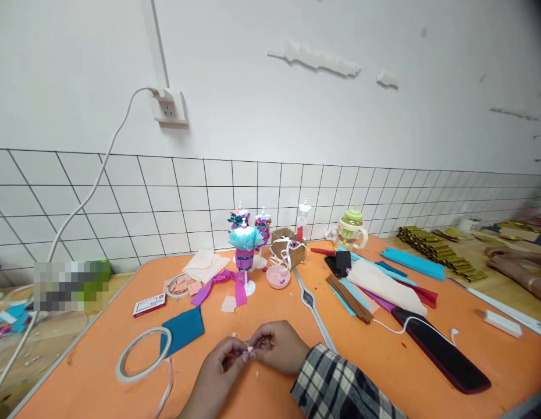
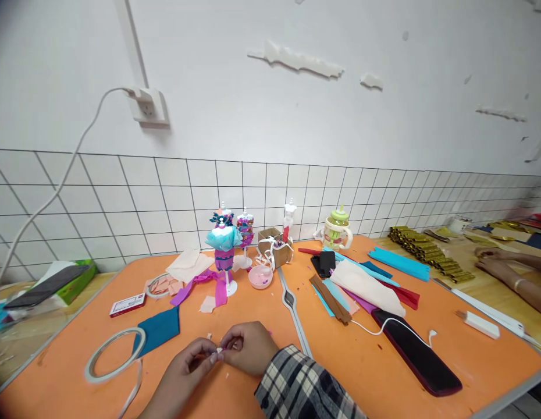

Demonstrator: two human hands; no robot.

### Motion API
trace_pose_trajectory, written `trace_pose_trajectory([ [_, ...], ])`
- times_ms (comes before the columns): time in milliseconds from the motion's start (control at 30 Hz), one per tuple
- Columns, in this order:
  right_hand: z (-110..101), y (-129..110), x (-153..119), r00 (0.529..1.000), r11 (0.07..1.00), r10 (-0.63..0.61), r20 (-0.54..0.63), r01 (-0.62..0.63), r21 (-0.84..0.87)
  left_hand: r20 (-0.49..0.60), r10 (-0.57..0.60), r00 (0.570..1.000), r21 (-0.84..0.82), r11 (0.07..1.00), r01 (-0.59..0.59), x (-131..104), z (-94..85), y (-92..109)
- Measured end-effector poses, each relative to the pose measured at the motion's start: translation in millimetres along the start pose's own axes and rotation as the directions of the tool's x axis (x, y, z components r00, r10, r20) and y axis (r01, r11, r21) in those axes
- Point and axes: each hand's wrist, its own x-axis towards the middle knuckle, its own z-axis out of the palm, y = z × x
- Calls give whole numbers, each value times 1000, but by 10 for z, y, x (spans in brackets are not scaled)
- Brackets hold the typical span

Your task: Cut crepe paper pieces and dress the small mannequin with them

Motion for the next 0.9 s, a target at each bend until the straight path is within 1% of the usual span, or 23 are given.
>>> trace_pose_trajectory([
  [133,19,67,27,1000,999,15,-4,-14,50,7,21,1000,54,998,-21,8,5,2],
  [233,5,68,33,999,992,42,1,-42,122,-4,40,999,83,996,-40,-19,4,12],
  [300,-41,41,38,996,987,70,-56,-61,151,-30,50,998,86,995,-47,-26,-12,7],
  [367,-121,0,62,984,979,86,-159,-54,198,-92,63,994,89,994,-55,26,-49,-11],
  [400,-169,-24,88,976,970,85,-202,-35,242,-135,74,988,98,993,-61,90,-77,-23],
  [467,-265,-75,174,964,930,75,-257,25,365,-234,118,965,142,986,-86,304,-147,-53],
  [533,-342,-134,307,958,871,59,-282,88,483,-326,159,932,211,973,-92,614,-212,-82],
  [600,-384,-205,471,952,822,44,-303,138,552,-380,180,907,252,964,-86,956,-243,-105],
  [667,-395,-281,641,941,799,18,-337,189,571,-390,190,901,278,957,-81,1250,-224,-119],
  [733,-390,-345,794,929,783,-14,-370,240,574,-378,194,905,284,955,-86,1449,-167,-126],
  [800,-386,-381,925,920,772,-37,-390,274,573,-349,198,916,287,953,-97,1555,-104,-132],
  [900,-400,-380,1092,907,783,-56,-418,300,544,-314,188,931,295,951,-92,1613,-54,-134],
])
